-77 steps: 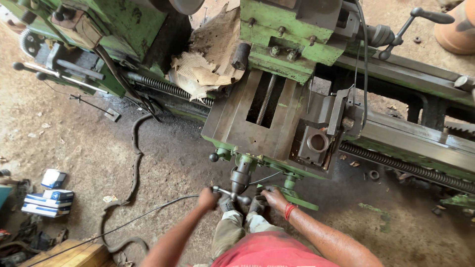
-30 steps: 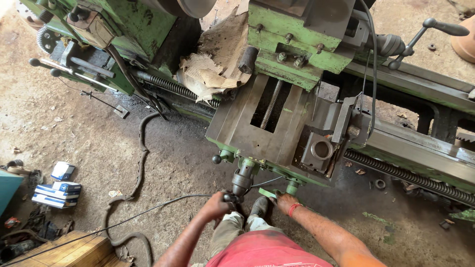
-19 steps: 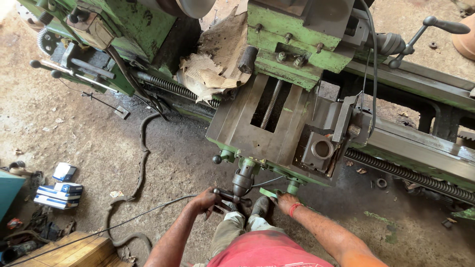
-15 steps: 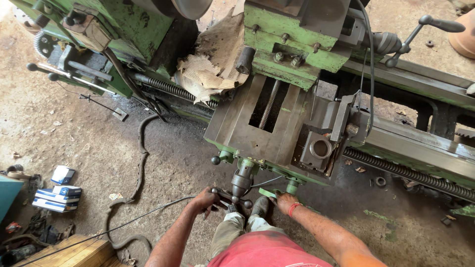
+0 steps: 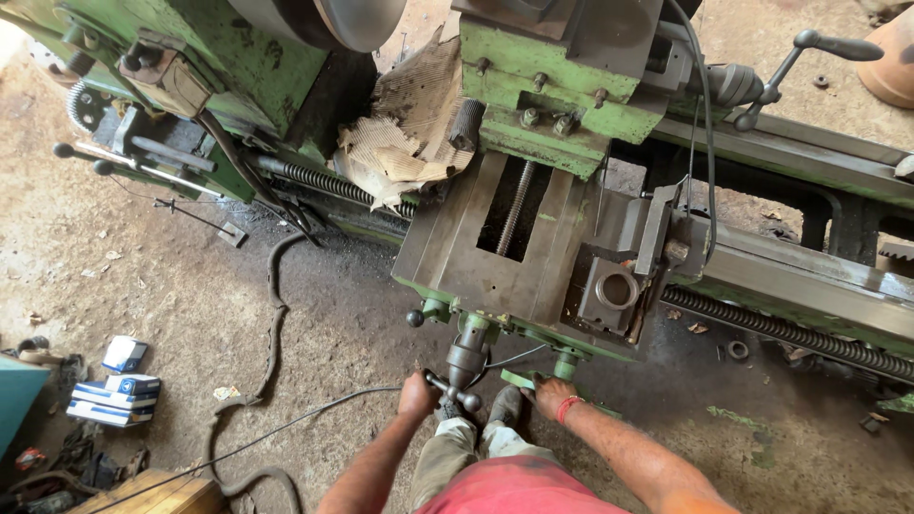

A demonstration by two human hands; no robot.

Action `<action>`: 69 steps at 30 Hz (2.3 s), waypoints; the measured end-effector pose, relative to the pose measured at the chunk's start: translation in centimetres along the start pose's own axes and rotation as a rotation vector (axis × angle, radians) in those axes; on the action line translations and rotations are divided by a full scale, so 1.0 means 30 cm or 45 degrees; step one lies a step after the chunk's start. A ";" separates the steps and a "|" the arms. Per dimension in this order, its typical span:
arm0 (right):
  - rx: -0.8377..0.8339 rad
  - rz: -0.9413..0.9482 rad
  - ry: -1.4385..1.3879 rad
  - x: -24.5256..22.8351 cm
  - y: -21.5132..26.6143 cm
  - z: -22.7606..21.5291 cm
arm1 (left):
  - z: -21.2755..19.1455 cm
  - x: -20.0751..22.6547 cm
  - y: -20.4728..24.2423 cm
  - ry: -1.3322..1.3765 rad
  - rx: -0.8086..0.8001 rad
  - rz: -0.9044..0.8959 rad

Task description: The person operates a green milling machine, repeatedly turning a handwheel to adjust the machine's position. The person's hands are visible manipulating the controls while the machine runs.

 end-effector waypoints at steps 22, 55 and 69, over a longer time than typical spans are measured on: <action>-0.074 0.032 -0.011 0.005 -0.014 0.024 | 0.171 0.071 0.136 -0.045 0.060 0.231; 0.046 -0.032 0.009 -0.007 -0.001 -0.006 | 0.436 0.124 0.247 1.031 -1.138 -0.383; 0.054 -0.021 -0.032 -0.007 -0.003 -0.013 | 0.415 0.194 0.345 1.288 -1.328 -0.581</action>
Point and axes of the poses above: each hand's wrist, its own y-axis away from the middle knuckle, its own z-axis out of the palm, x = y × z, the point moved 7 cm from there along -y, towards the middle knuckle
